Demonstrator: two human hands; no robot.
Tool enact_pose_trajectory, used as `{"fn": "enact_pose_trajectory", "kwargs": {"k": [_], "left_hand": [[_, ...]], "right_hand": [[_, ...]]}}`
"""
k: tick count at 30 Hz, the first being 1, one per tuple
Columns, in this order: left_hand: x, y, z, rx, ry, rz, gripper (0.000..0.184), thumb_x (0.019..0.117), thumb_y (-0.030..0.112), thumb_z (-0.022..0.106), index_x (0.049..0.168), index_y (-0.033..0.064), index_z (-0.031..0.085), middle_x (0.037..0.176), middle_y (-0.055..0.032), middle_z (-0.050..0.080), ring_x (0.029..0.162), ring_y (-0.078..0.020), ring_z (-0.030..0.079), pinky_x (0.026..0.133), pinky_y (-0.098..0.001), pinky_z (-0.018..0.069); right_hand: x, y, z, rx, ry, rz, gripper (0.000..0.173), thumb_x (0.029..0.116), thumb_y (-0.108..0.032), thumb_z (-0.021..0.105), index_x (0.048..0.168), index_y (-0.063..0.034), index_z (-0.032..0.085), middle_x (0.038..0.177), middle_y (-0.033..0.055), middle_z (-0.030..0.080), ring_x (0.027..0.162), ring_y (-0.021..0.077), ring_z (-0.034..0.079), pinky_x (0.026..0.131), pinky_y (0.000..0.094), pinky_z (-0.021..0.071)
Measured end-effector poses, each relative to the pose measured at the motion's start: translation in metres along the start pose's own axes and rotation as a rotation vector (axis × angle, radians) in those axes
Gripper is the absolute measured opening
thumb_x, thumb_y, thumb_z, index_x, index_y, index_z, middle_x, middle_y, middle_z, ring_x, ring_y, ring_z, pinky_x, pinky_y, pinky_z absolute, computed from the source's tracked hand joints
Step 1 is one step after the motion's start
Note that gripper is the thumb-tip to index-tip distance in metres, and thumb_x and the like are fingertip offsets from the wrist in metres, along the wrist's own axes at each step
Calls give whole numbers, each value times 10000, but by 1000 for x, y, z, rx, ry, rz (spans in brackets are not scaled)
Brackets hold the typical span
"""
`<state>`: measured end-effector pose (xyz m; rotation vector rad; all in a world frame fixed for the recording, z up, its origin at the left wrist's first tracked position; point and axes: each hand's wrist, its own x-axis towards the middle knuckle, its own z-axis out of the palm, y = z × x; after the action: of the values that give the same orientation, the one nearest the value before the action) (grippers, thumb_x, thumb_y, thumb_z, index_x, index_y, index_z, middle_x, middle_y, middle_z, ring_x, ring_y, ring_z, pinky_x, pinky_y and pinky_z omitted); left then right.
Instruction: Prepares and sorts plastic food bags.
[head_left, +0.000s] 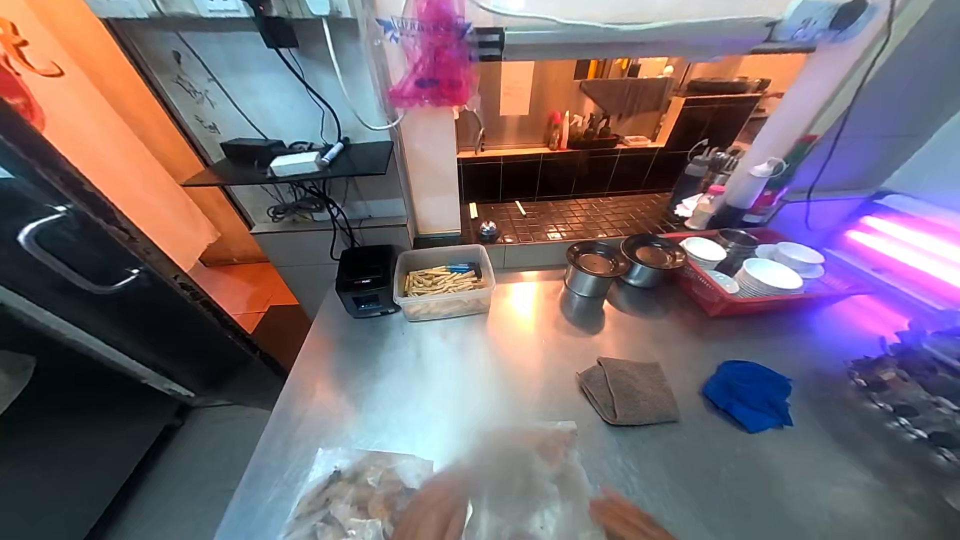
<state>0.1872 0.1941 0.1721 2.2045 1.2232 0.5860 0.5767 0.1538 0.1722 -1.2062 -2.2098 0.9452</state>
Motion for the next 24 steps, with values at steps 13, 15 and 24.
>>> {"fn": "enact_pose_trajectory", "kwargs": {"k": [13, 15, 24], "left_hand": [[46, -16, 68, 123, 18, -362, 562, 1083, 486, 360, 1522, 179, 527, 1653, -191, 322, 1547, -448, 218, 1245, -648, 105], [44, -7, 64, 37, 46, -389, 481, 1095, 411, 375, 1450, 192, 614, 1612, -135, 423, 1514, -442, 305, 1201, -653, 226], [67, 26, 38, -297, -146, -1014, 661, 958, 615, 604, 1211, 13, 705, 1148, -199, 722, 1124, -365, 677, 993, -599, 499]], "right_hand": [[118, 14, 50, -416, 18, 306, 533, 1087, -480, 331, 1554, -268, 477, 1612, 140, 423, 1522, 416, 311, 1208, 706, 123], [118, 25, 60, -422, 141, 265, 519, 1066, -489, 402, 1507, -255, 546, 1566, 132, 492, 1490, 410, 378, 1196, 703, 180], [102, 14, 78, -422, 488, 507, 807, 875, -628, 655, 1416, -31, 606, 1468, 219, 565, 1284, 448, 579, 1009, 641, 453]]}}
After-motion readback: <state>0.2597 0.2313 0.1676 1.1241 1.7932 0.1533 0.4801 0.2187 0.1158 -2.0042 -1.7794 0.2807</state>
